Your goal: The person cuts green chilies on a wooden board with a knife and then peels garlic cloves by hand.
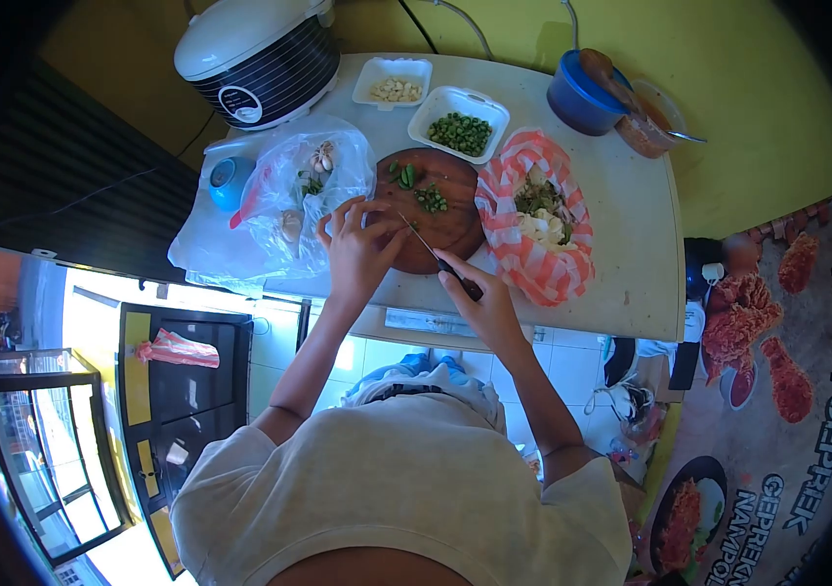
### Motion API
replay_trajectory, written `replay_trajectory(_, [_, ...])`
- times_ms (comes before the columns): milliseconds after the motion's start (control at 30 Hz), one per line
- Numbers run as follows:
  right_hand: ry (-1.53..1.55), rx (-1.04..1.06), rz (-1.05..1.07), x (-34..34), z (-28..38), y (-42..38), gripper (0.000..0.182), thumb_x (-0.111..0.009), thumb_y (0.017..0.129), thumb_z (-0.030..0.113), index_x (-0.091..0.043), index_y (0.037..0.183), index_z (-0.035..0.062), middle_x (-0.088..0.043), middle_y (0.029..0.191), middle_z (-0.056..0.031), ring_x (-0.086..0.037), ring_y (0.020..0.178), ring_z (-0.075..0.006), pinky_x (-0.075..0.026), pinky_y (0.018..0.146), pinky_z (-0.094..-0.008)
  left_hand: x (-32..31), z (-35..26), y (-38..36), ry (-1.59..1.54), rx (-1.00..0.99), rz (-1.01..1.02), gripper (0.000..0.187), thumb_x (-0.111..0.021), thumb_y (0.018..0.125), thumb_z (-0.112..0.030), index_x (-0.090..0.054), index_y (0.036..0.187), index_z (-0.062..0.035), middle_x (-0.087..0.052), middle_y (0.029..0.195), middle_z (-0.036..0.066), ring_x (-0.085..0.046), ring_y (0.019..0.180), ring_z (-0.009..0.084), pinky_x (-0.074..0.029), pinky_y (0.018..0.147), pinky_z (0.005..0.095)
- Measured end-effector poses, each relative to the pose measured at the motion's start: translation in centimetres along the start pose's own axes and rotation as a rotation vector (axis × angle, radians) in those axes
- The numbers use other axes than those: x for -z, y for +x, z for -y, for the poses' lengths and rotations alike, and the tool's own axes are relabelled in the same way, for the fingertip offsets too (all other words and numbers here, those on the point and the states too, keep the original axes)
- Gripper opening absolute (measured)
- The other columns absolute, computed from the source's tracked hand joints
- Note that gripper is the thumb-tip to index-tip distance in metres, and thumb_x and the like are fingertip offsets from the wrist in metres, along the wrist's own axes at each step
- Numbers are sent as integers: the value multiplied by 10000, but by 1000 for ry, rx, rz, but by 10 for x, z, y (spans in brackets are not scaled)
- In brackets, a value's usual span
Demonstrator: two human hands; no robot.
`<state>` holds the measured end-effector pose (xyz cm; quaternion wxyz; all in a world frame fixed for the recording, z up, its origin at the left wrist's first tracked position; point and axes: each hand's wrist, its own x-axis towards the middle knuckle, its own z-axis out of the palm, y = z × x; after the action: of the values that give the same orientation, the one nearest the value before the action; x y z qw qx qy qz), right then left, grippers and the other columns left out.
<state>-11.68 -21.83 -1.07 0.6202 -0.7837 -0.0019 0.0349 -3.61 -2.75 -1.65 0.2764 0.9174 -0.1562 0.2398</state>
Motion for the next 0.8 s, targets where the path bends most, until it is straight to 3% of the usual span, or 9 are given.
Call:
replay_trajectory(167, [-42,43,-14,-1,-7,-2,387,-620,967,205,-600,1337,91,-510,702,60,-356,600,-14,-321,543,-206,2,2,-2,-8,15,13,91,-784,741,-246,-782,829,-222,-623,1129,-37,-482,1237,216,-225,1039,550])
replay_trajectory(267, [-67,93,-25,-1,-3,-1,390,-619,966,208,-597,1337,87,-630,781,23,-383,615,-25,-369,562,-224,1,4,-1,-12,10,13,90,-785,736,-241,-780,822,-214,-618,1128,-34,-481,1237,216,-227,1038,543])
replay_trajectory(333, [-159,-4,28,3,2,-2,387,-609,971,220,-595,1336,91,-716,923,-59,-436,654,-26,-423,617,-223,0,5,0,-20,7,10,87,-786,733,-238,-779,815,-209,-615,1123,-32,-481,1235,217,-228,1037,540])
replay_trajectory(467, [-184,39,13,1,12,-1,384,-595,978,234,-592,1337,99,-725,1041,-132,-489,690,-36,-453,675,-223,0,6,3,-37,-15,-6,78,-787,724,-230,-773,794,-200,-606,1107,-31,-488,1216,214,-236,1027,532])
replay_trajectory(533, [-258,-111,66,2,19,2,383,-585,982,245,-589,1338,102,-710,1101,-162,-537,735,-55,-471,738,-229,0,5,4,-44,-22,-16,76,-788,722,-228,-771,789,-199,-604,1104,-31,-490,1209,212,-238,1022,530])
replay_trajectory(667, [-228,66,4,-5,-6,16,388,-585,984,247,-587,1334,82,-714,1105,-151,-528,689,-76,-476,705,-257,4,0,0,-33,-3,8,82,-790,729,-246,-771,795,-203,-603,1104,-36,-487,1208,201,-242,1018,525])
replay_trajectory(733, [-156,381,-79,-9,-19,29,398,-590,984,258,-587,1338,75,-720,886,-66,-462,624,-52,-428,604,-246,4,-1,-2,-26,2,20,84,-790,732,-254,-771,797,-204,-604,1104,-37,-485,1210,198,-242,1017,524])
replay_trajectory(767, [-158,383,-79,-2,-24,28,398,-590,984,258,-587,1338,75,-720,886,-66,-462,624,-52,-428,604,-246,3,0,-4,-18,-4,9,84,-789,736,-260,-771,798,-207,-606,1103,-38,-483,1212,197,-242,1019,523])
replay_trajectory(800, [-56,108,13,5,-9,26,403,-593,984,262,-587,1343,78,-643,786,-15,-423,601,-42,-385,568,-237,2,0,-4,-11,-9,-1,84,-788,739,-266,-772,799,-209,-607,1102,-40,-481,1214,195,-241,1020,523])
